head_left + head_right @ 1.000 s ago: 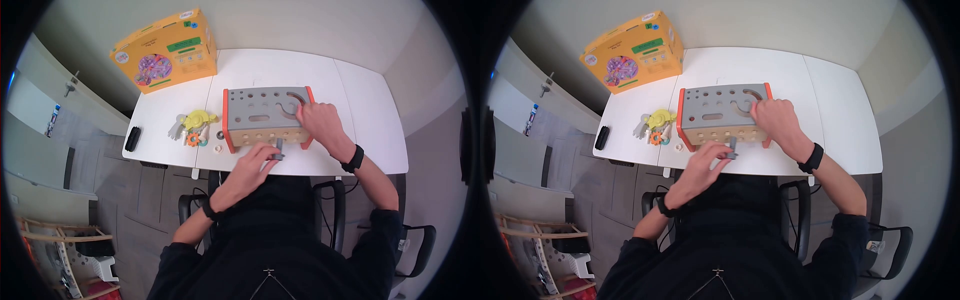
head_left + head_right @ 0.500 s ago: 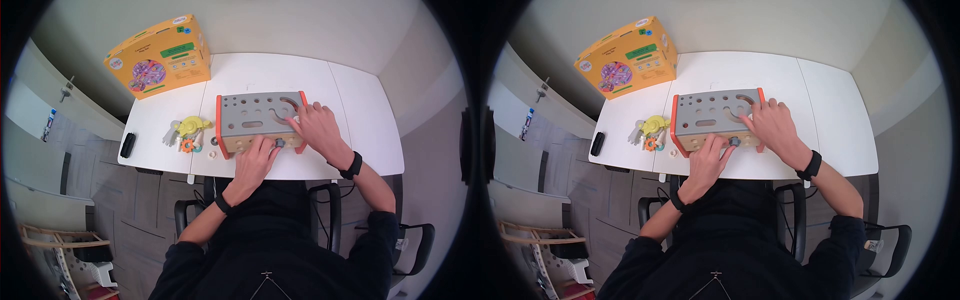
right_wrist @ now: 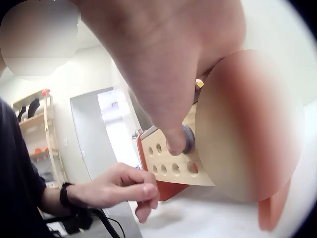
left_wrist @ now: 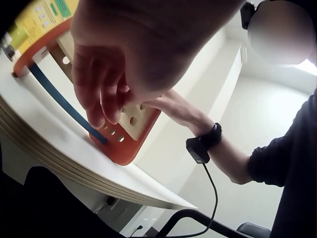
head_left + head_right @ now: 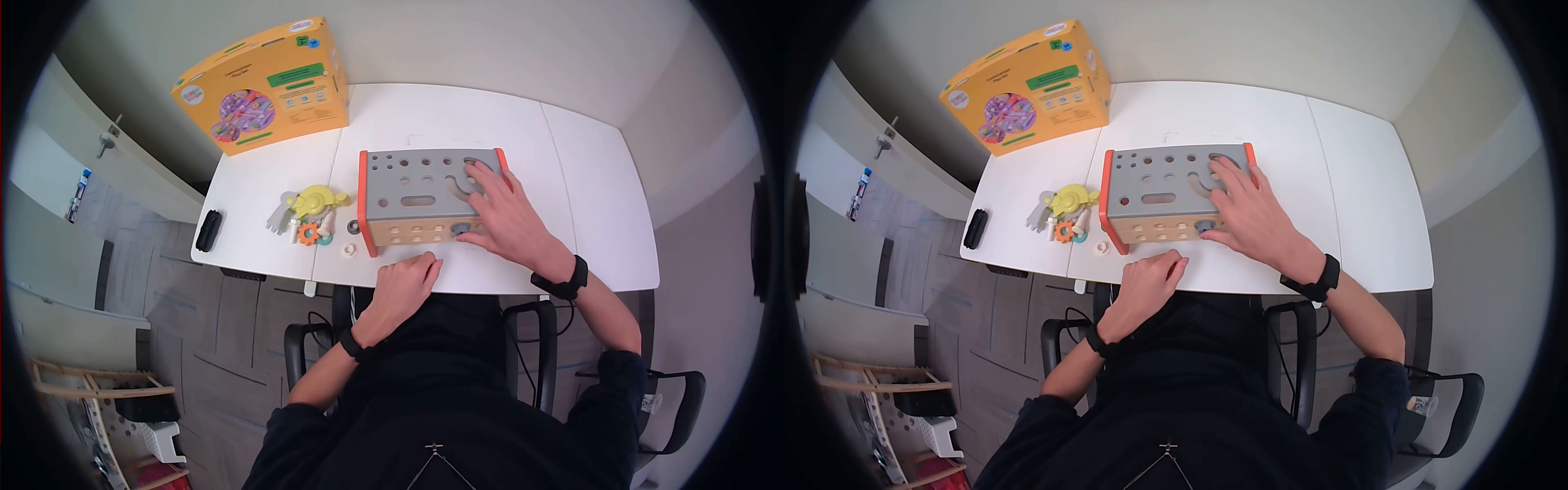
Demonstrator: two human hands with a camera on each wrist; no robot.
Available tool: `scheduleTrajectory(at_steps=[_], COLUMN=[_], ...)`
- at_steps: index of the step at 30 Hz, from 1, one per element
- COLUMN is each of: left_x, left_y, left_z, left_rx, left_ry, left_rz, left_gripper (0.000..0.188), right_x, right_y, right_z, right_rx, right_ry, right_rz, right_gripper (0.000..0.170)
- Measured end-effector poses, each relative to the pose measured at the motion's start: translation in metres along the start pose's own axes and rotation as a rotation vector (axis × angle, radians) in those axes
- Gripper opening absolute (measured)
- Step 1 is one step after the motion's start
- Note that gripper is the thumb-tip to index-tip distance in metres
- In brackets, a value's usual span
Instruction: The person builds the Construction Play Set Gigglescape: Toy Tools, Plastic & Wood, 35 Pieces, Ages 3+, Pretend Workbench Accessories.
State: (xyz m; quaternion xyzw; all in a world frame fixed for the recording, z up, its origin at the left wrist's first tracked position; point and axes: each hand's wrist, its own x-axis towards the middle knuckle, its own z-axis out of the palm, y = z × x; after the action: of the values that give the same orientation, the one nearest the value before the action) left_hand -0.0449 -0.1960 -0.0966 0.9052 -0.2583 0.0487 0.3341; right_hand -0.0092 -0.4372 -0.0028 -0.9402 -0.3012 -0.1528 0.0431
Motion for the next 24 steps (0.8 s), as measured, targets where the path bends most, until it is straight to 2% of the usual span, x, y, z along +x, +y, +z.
scheduleTrajectory(at_steps=[3, 6, 9, 11, 12, 15, 16, 19, 20, 21, 23, 24], left_x=[-0.01, -0.013, -0.016, -0.009, -0.005, 0.004, 0.007, 0.009, 0.011, 0.009, 0.005, 0.005], left_y=[-0.004, -0.009, -0.018, -0.025, -0.03, -0.034, -0.045, -0.027, -0.023, -0.023, -0.025, -0.025], left_z=[0.001, -0.002, -0.003, -0.008, -0.015, -0.027, -0.025, -0.049, -0.049, -0.047, -0.042, -0.04], left_rx=[-0.056, -0.135, -0.241, -0.379, -0.475, -0.803, -0.982, -1.241, -1.227, -1.172, -1.061, -1.1], left_ry=[-0.086, -0.119, -0.097, -0.023, -0.141, -0.158, -0.254, -0.258, -0.217, -0.204, -0.179, -0.158], left_rz=[-0.037, -0.068, -0.101, -0.099, -0.161, -0.112, -0.095, -0.109, -0.142, -0.155, -0.174, -0.189], left_gripper=[0.018, 0.013, 0.017, 0.023, 0.042, 0.061, 0.081, 0.094, 0.099, 0.097, 0.093, 0.093], right_x=[0.001, 0.005, -0.002, -0.013, -0.018, -0.042, -0.05, -0.069, -0.072, -0.074, -0.075, -0.078], right_y=[-0.001, -0.006, -0.011, -0.004, -0.001, -0.009, -0.015, -0.039, -0.046, -0.054, -0.06, -0.058], right_z=[-0.001, -0.022, -0.038, -0.038, -0.037, -0.026, -0.018, 0.008, 0.018, 0.024, 0.031, 0.042], right_rx=[0.074, 0.121, 0.262, 0.564, 0.714, 1.373, 1.502, 1.809, 1.932, 2.057, 2.069, 2.082], right_ry=[0.001, -0.059, 0.064, 0.146, 0.189, 0.184, 0.175, 0.147, 0.137, 0.127, 0.103, 0.103], right_rz=[0.035, 0.164, 0.369, 0.456, 0.496, 0.659, 0.699, 0.828, 0.865, 0.903, 0.94, 0.962], right_gripper=[0.059, 0.059, 0.059, 0.058, 0.058, 0.06, 0.062, 0.069, 0.07, 0.071, 0.071, 0.071])
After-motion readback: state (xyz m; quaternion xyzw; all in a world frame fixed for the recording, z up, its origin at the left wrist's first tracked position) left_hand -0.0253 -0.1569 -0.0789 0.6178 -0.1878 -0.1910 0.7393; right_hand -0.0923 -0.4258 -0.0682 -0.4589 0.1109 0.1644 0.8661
